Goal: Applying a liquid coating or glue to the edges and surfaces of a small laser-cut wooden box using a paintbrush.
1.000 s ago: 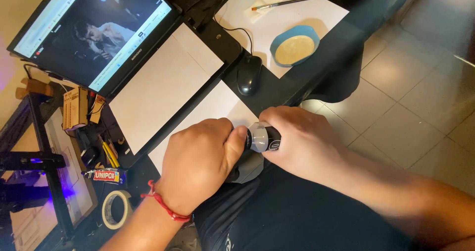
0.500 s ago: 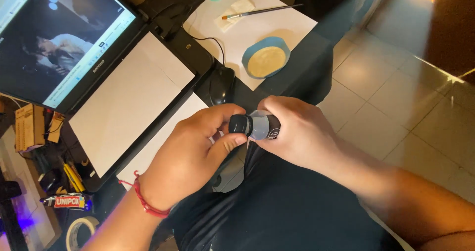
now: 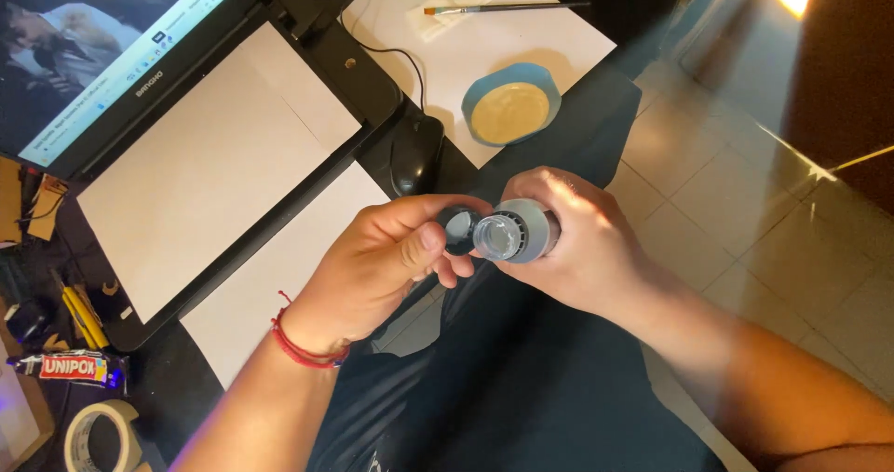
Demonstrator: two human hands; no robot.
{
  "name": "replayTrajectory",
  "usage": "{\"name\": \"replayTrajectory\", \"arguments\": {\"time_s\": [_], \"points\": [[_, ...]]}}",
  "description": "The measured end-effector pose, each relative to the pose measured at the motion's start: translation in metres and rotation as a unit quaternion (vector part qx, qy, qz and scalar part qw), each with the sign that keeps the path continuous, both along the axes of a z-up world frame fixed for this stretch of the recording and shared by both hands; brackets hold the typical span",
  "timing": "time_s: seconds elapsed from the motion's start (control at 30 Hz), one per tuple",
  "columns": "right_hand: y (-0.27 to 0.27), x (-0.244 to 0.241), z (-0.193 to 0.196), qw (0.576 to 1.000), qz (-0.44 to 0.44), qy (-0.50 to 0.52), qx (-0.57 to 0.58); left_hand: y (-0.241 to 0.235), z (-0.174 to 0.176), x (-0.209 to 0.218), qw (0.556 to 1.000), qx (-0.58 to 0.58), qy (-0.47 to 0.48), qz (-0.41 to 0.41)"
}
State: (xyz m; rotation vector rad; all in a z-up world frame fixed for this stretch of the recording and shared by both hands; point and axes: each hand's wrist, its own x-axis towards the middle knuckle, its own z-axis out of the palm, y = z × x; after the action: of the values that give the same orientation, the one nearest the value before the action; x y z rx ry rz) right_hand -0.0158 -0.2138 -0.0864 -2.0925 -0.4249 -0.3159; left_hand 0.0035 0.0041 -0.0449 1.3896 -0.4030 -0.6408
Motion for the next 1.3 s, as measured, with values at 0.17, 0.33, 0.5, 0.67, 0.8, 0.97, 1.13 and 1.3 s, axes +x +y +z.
{"name": "replayTrajectory", "arguments": {"time_s": [0.17,0.33,0.5,0.67,0.8,0.97,1.13,1.3], "points": [[0.000,-0.002,-0.003,0.998,-0.015,-0.044,-0.040,0.005,-0.018,-0.008,0.994,-0.105,0.036,-0.009],[-0.012,-0.004,-0.013,0.998,0.057,-0.034,0.019,0.011,-0.036,-0.014,0.981,-0.186,0.040,-0.019],[-0.048,0.011,-0.021,0.996,0.057,-0.068,0.021,0.017,-0.040,-0.018,0.973,-0.231,0.015,0.016],[-0.080,0.055,0.021,0.991,-0.025,0.012,-0.134,0.028,-0.049,-0.029,0.975,-0.090,-0.111,0.171],[-0.094,0.083,0.042,0.969,-0.018,0.106,-0.224,0.029,-0.057,-0.041,0.956,0.041,-0.102,0.271],[-0.093,0.107,0.045,0.930,0.016,0.053,-0.363,0.038,-0.089,-0.040,0.938,0.087,-0.117,0.314],[-0.082,0.114,0.039,0.907,-0.015,0.057,-0.417,0.041,-0.093,-0.040,0.942,0.031,-0.091,0.323],[-0.081,0.118,0.034,0.900,-0.013,0.043,-0.435,0.045,-0.102,-0.041,0.942,0.025,-0.092,0.322]]}}
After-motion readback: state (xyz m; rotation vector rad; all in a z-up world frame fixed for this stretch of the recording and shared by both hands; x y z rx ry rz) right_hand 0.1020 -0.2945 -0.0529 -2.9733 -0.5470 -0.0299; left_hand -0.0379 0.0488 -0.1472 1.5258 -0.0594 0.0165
